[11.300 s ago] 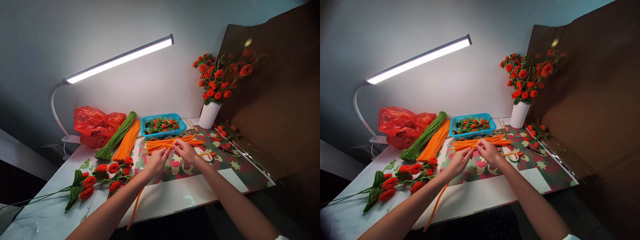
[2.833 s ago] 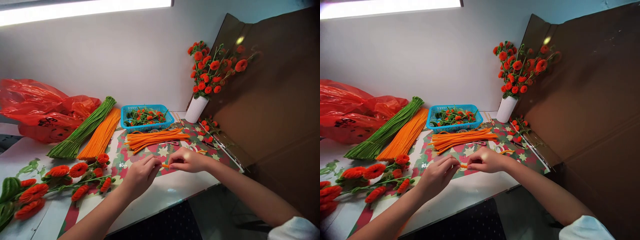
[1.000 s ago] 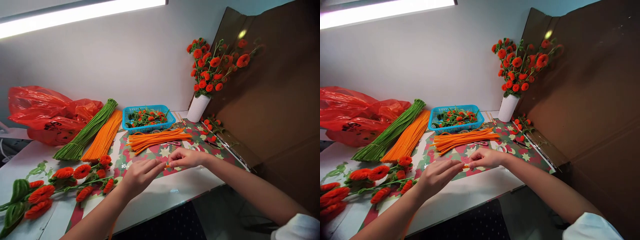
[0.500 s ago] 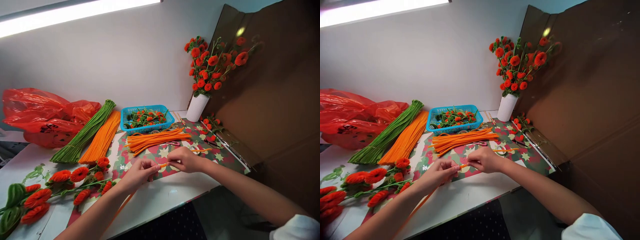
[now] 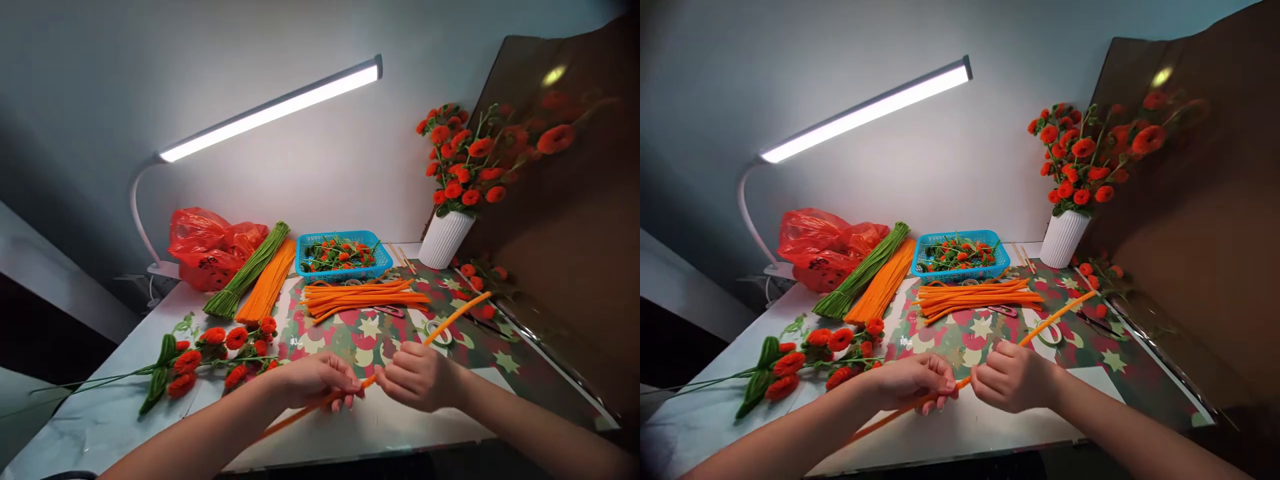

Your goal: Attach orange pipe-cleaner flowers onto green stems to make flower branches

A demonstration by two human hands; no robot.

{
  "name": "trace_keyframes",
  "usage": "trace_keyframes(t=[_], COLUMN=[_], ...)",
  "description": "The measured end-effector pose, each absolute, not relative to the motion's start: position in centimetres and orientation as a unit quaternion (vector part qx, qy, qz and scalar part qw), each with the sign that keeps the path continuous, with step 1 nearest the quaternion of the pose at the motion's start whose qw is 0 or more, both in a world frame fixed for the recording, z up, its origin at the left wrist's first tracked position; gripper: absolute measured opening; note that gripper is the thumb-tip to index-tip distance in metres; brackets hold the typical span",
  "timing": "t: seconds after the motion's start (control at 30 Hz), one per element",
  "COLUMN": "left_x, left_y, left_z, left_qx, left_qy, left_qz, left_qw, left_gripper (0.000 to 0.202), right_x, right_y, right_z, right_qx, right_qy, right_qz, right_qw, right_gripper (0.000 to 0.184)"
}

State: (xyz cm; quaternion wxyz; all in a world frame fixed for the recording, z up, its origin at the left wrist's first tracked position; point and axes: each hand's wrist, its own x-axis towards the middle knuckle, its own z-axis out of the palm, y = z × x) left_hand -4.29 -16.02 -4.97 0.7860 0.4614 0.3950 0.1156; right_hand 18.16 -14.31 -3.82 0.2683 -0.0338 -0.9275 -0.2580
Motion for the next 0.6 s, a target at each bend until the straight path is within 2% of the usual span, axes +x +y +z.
trace_keyframes(t=[0.07,0.1,0.17,0.23,0.27,0.33,0.4,0.6], left_x=[-5.6,-6.6,-9.3,-12.8,-14.5,-17.7,-19.9,-22.0], left_y=[-16.1,-15.8,-14.6,-12.7,-11.6,-9.7,-8.3,-7.1], left_z=[-3.1,-1.9,0.4,2.0,2.5,2.5,1.6,-1.2], left_qx=[0.569,0.633,0.724,0.684,0.646,0.595,0.566,0.557], left_qy=[0.438,0.472,0.564,0.712,0.752,0.799,0.822,0.826], left_qz=[0.135,0.152,0.194,0.147,0.13,0.088,0.056,0.078], left_qw=[0.683,0.595,0.347,0.067,0.02,0.005,0.024,0.041], left_gripper=[0.036,0.04,0.045,0.047,0.051,0.048,0.036,0.017], right_x=[17.8,17.6,17.4,17.4,17.4,17.5,17.6,17.8], right_y=[-13.9,-13.5,-12.6,-11.8,-11.5,-11.1,-11.0,-11.0], right_z=[-5.1,-5.9,-7.6,-8.9,-9.3,-9.7,-9.6,-9.0], right_qx=[-0.096,-0.145,-0.235,-0.289,-0.314,-0.364,-0.413,-0.468], right_qy=[-0.932,-0.928,-0.916,-0.903,-0.898,-0.885,-0.867,-0.826], right_qz=[-0.206,-0.17,-0.092,-0.047,-0.035,-0.031,-0.037,-0.048], right_qw=[0.283,0.297,0.311,0.314,0.307,0.288,0.275,0.311], right_gripper=[0.02,0.024,0.028,0.027,0.026,0.023,0.022,0.034])
